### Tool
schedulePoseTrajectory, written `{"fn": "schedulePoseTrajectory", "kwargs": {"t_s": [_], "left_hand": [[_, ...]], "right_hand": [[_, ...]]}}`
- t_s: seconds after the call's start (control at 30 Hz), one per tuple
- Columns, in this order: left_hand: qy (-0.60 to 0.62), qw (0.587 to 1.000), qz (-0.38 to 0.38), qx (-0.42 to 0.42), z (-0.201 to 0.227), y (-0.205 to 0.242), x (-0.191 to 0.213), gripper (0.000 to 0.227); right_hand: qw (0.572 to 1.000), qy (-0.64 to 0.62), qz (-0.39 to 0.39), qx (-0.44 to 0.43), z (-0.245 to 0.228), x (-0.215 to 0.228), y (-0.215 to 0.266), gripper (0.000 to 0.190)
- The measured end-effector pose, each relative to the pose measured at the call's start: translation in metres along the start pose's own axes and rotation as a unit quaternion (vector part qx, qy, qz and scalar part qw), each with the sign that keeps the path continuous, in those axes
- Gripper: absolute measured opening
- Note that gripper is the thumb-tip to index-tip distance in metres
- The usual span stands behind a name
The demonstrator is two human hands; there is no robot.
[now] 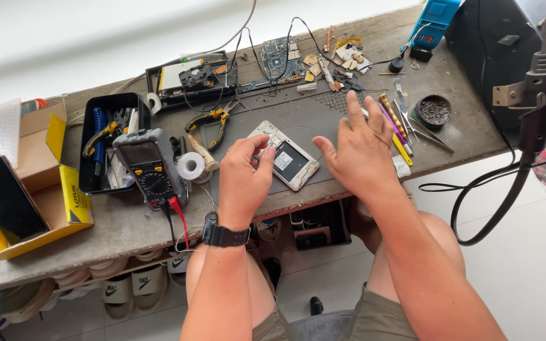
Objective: Disassembling a Samsung phone by removing the back cover and battery, and using a soldering iron on internal components.
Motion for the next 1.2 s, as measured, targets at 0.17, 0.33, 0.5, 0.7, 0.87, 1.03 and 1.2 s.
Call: {"fn": "schedulePoseTrajectory", "kwargs": {"t_s": [0.17,0.33,0.5,0.7,0.87,1.03,1.2], "left_hand": [[-0.007,0.999,0.016,-0.039,0.012,-0.003,0.001,0.023],[-0.06,0.995,0.048,-0.068,0.001,0.002,0.009,0.025],[-0.114,0.99,0.056,-0.061,-0.02,0.0,0.013,0.039],[-0.162,0.983,0.02,-0.084,-0.021,0.001,0.001,0.051],[-0.162,0.984,0.049,-0.052,-0.024,0.004,-0.001,0.05],[-0.064,0.993,0.091,0.026,-0.046,0.005,0.013,0.039],[0.276,0.944,0.06,0.173,-0.064,0.012,0.002,0.03]], "right_hand": [[0.995,-0.071,-0.065,0.003,-0.012,-0.007,0.005,0.076],[0.994,-0.028,0.107,-0.007,0.013,0.003,0.009,0.058],[0.974,-0.205,0.004,0.099,-0.042,0.025,0.028,0.066],[0.991,-0.081,-0.043,0.099,-0.068,0.0,0.04,0.093],[0.987,-0.117,-0.009,0.111,-0.059,-0.004,0.038,0.097],[0.972,-0.214,0.024,0.095,-0.048,0.021,0.037,0.099],[0.949,-0.28,0.059,0.135,-0.045,0.052,0.038,0.101]]}}
Point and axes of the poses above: each hand's wrist, its own y-axis away from the middle knuckle, its own x-axis out of the back of the hand, z = x × y, the point moved 10 cm from there along -y, towards the middle knuckle, and after that the axes turned 3 degrees about y, right-handed, at the moved point
